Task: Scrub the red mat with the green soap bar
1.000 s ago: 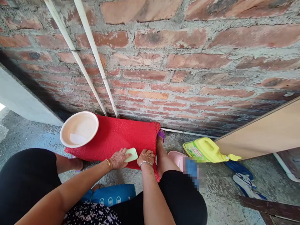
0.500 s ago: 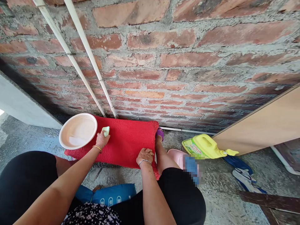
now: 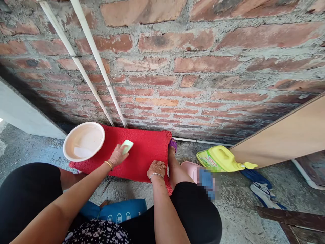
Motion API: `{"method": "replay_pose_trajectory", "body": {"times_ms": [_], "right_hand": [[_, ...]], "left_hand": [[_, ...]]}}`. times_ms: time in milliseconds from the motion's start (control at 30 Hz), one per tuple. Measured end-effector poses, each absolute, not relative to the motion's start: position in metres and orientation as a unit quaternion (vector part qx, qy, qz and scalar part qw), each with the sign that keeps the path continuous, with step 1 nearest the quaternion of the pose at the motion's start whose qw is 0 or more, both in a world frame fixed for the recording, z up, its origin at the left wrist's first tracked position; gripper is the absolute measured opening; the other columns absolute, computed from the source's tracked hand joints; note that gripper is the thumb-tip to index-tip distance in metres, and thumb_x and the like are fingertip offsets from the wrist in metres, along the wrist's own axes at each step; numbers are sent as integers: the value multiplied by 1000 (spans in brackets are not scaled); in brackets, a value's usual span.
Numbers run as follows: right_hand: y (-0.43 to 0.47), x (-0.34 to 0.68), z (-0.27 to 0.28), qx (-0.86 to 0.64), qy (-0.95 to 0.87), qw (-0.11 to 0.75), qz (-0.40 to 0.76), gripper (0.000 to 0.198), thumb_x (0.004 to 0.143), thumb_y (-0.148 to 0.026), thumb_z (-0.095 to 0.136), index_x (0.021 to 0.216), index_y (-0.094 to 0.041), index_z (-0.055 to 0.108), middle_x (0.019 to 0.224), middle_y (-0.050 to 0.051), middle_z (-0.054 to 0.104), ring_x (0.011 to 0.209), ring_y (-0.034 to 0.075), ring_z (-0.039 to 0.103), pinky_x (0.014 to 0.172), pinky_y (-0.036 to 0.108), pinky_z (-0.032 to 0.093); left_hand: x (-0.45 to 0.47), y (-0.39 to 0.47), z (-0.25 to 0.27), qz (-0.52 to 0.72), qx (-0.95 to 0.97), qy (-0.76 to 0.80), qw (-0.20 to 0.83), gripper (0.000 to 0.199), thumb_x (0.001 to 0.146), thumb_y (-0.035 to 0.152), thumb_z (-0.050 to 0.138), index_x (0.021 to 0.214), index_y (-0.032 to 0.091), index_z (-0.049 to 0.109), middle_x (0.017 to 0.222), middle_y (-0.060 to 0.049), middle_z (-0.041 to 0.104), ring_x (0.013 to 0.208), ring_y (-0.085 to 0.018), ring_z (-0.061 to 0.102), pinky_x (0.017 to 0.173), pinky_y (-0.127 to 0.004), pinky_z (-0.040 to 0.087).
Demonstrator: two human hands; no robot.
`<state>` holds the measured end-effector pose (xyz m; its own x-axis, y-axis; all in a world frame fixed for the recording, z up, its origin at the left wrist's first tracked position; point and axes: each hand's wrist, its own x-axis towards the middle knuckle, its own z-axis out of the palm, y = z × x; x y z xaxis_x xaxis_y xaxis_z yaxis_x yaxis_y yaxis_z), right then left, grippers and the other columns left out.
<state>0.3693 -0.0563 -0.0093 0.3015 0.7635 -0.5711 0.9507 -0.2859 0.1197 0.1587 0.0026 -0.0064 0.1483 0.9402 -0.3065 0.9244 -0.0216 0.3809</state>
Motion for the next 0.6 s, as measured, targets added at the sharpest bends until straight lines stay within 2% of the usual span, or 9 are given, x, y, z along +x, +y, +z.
{"method": "replay_pose_trajectory", "body": {"times_ms": [133, 233, 333, 467, 533, 600], "right_hand": [[-56, 369, -8, 773, 554, 233, -205, 57, 84, -18, 45, 138, 0, 42, 136, 35, 41, 123, 42, 49, 87, 47, 44], [-56, 370, -8, 773, 556, 228, -203, 56, 85, -17, 43, 137, 1, 42, 137, 35, 41, 123, 42, 49, 87, 47, 44], [-56, 370, -11, 774, 558, 220, -202, 56, 84, -15, 42, 138, 1, 43, 136, 36, 41, 121, 41, 51, 87, 48, 44], [-56, 370, -15, 772, 563, 221, -195, 54, 84, -11, 39, 135, 2, 46, 133, 37, 43, 119, 40, 53, 90, 49, 41], [-56, 370, -15, 771, 565, 223, -192, 53, 83, -12, 39, 134, 2, 47, 134, 36, 43, 120, 40, 53, 91, 48, 40], [-57, 370, -14, 772, 563, 223, -192, 55, 83, -13, 41, 136, 1, 46, 135, 35, 43, 121, 40, 52, 90, 47, 41]], "left_hand": [[136, 31, 0, 44, 555, 798, 230, 47, 87, 38, 53, 132, 22, 49, 115, -12, 54, 97, -22, 61, 87, -36, 49], [145, 27, -5, 30, 530, 817, 226, 50, 87, 40, 52, 134, 20, 46, 117, -14, 53, 99, -24, 62, 88, -37, 48], [170, 1, -21, 4, 636, 735, 235, 53, 85, 38, 54, 135, 22, 45, 127, -15, 50, 111, -27, 57, 93, -38, 46], [194, -37, -43, -64, 801, 507, 312, 63, 74, 34, 67, 134, 32, 49, 145, -9, 38, 128, -32, 45, 103, -43, 41], [192, -41, -46, -58, 821, 461, 330, 60, 72, 34, 69, 129, 34, 54, 144, -6, 39, 128, -31, 45, 106, -43, 39], [181, -31, -40, -7, 800, 505, 324, 55, 73, 34, 69, 126, 33, 57, 136, -6, 46, 123, -27, 48, 105, -40, 40]]}}
